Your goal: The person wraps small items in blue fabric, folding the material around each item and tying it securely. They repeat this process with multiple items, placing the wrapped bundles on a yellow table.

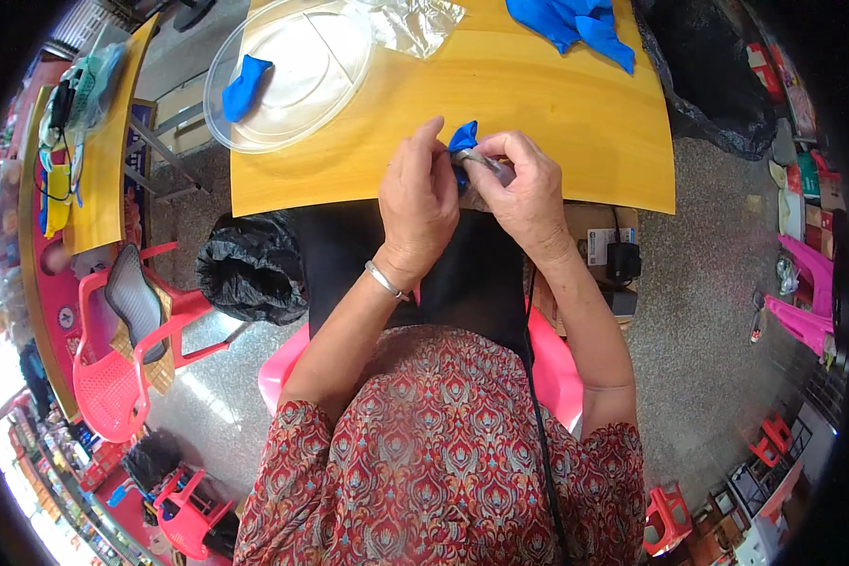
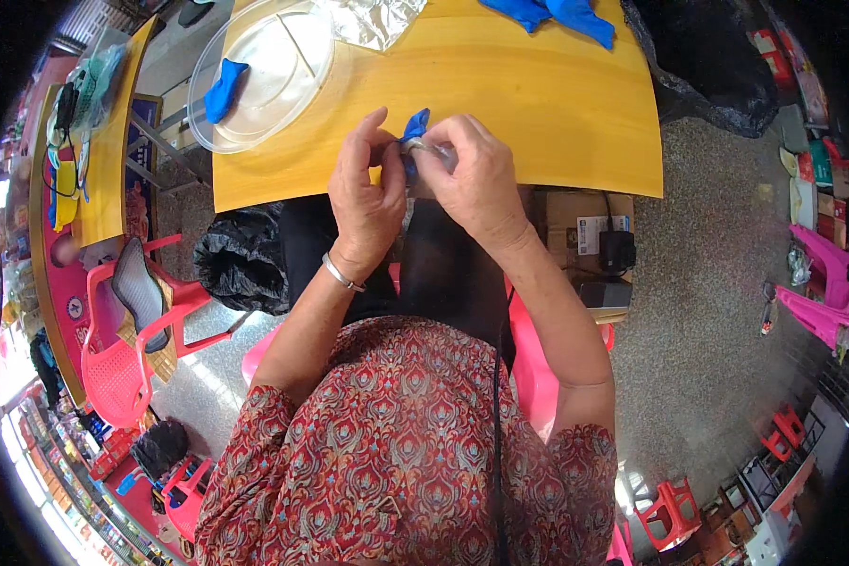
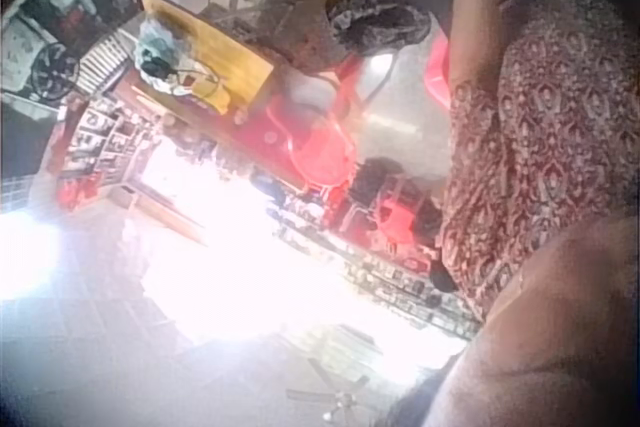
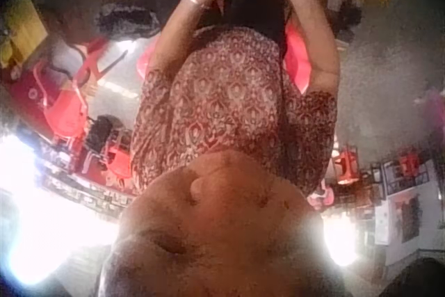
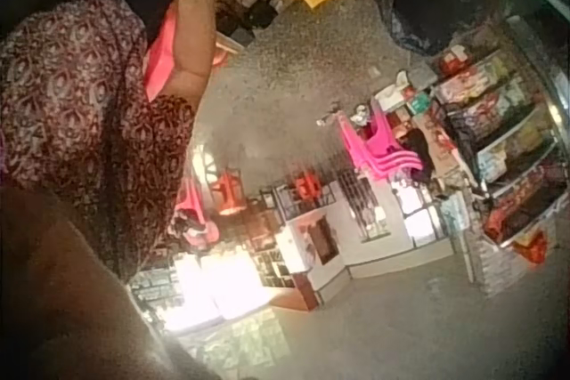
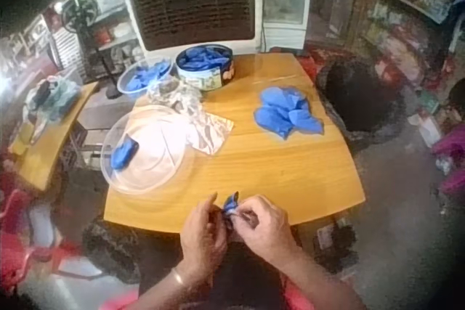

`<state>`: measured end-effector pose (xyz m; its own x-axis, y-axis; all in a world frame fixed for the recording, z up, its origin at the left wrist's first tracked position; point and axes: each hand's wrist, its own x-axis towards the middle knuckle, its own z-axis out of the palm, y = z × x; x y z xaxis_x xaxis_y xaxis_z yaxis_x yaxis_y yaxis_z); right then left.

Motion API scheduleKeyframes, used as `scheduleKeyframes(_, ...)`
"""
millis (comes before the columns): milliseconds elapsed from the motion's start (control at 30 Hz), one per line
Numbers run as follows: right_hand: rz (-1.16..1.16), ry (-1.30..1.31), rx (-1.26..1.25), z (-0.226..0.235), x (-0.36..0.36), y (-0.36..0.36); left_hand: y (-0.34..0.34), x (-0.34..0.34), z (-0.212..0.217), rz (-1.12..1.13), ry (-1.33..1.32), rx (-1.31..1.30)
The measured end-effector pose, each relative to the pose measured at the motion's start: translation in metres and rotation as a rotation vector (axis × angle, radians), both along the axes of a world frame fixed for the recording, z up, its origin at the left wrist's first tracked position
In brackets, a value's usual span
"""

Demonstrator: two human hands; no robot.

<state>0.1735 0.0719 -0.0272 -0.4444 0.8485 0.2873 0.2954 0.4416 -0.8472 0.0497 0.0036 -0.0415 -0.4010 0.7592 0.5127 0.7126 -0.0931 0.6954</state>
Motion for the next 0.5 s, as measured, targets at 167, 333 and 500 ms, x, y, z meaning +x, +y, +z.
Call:
scheduleKeyframes(167, -0.017, 0.097, -0.096, -0.001, -0.003, 0.001, -0.003, 0.001, 0.000, -0.008, 0.060, 0.048)
scheduleKeyframes(333, 0.030, -0.045, 0.071, 0.002, -0.003, 0.004, -0.006, 0.004, -0.003, -0.025, 0.163, 0.053)
scheduleKeyframes(500, -0.026, -0.107, 0.226, -0.004, -0.005, 0.005, -0.005, 0.011, 0.001, -0.045, 0.158, 0.067)
